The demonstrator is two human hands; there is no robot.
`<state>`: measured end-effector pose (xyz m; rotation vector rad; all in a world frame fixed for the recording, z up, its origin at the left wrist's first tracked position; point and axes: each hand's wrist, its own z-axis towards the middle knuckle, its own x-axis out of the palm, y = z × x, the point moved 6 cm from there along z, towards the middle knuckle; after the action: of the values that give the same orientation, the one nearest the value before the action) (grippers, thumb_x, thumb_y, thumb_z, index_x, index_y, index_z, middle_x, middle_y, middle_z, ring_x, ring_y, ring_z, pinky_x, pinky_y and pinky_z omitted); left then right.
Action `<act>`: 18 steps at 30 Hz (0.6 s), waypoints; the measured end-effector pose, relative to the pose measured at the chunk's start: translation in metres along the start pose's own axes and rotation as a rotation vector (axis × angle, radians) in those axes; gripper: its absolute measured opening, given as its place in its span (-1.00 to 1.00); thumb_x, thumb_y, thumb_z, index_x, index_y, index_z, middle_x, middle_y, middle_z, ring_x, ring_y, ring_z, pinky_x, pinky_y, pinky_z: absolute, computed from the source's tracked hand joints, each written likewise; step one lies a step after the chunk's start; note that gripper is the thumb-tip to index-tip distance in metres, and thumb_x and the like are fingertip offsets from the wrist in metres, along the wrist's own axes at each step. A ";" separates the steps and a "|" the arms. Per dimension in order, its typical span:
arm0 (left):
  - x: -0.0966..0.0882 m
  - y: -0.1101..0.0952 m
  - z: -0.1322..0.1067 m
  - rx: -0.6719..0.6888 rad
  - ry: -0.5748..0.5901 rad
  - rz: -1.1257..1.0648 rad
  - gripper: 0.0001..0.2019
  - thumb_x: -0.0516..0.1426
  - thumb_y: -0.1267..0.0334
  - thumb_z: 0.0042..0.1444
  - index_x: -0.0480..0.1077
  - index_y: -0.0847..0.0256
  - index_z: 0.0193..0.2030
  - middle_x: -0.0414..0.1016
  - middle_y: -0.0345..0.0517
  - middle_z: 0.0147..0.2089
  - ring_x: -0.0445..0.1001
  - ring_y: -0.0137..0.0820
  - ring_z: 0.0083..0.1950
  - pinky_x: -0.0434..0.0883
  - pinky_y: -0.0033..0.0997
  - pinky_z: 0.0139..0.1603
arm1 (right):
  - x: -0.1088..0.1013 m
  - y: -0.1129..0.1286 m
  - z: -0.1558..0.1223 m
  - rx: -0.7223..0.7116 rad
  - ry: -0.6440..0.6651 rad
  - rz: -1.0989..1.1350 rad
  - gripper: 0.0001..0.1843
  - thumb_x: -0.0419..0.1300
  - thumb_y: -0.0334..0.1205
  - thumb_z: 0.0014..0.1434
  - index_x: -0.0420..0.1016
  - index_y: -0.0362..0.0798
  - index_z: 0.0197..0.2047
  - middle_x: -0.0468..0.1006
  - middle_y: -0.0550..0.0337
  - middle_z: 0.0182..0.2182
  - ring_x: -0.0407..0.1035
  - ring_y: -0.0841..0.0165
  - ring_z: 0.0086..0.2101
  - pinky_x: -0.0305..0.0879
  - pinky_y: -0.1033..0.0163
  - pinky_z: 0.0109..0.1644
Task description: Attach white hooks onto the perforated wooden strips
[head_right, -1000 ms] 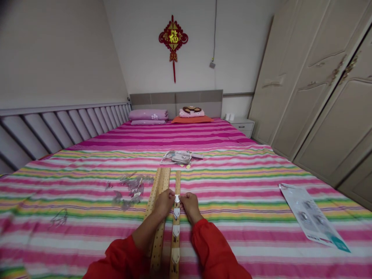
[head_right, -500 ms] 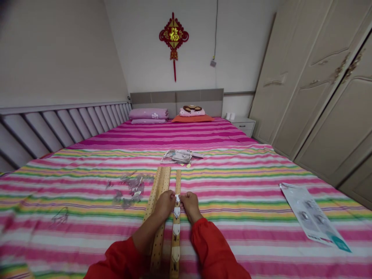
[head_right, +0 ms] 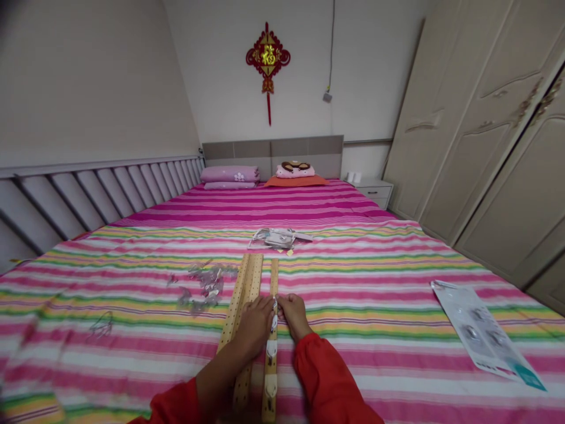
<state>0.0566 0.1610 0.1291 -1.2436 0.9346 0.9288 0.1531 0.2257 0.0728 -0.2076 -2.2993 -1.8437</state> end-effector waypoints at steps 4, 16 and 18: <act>0.003 0.002 0.000 0.007 0.058 0.018 -0.54 -0.15 0.29 0.25 0.24 0.14 0.26 0.27 -0.04 0.29 0.10 -0.12 0.35 -0.04 0.07 0.33 | 0.000 -0.004 0.003 0.004 -0.008 -0.007 -0.70 0.33 -0.16 -0.27 0.25 -0.03 -0.68 0.30 0.39 -0.87 0.14 0.54 -0.81 0.07 0.43 -0.73; 0.005 0.009 -0.008 0.065 0.084 -0.072 -0.51 -0.17 0.27 0.25 0.15 0.09 0.31 0.19 -0.13 0.34 -0.02 -0.16 0.40 -0.20 0.10 0.38 | -0.002 -0.006 0.002 -0.013 0.007 -0.022 -0.68 0.37 -0.12 -0.31 0.28 -0.03 -0.68 0.31 0.38 -0.86 0.15 0.53 -0.81 0.08 0.42 -0.73; -0.004 0.012 -0.012 0.103 0.043 -0.115 -0.50 -0.14 0.27 0.24 0.11 0.08 0.33 0.17 -0.14 0.35 -0.04 -0.20 0.41 -0.16 0.05 0.39 | -0.002 -0.005 -0.001 -0.017 0.019 -0.024 -0.66 0.38 -0.09 -0.30 0.29 -0.04 -0.68 0.32 0.36 -0.86 0.14 0.53 -0.81 0.07 0.42 -0.73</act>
<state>0.0432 0.1498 0.1283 -1.2202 0.9230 0.7566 0.1541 0.2240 0.0676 -0.1642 -2.2837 -1.8691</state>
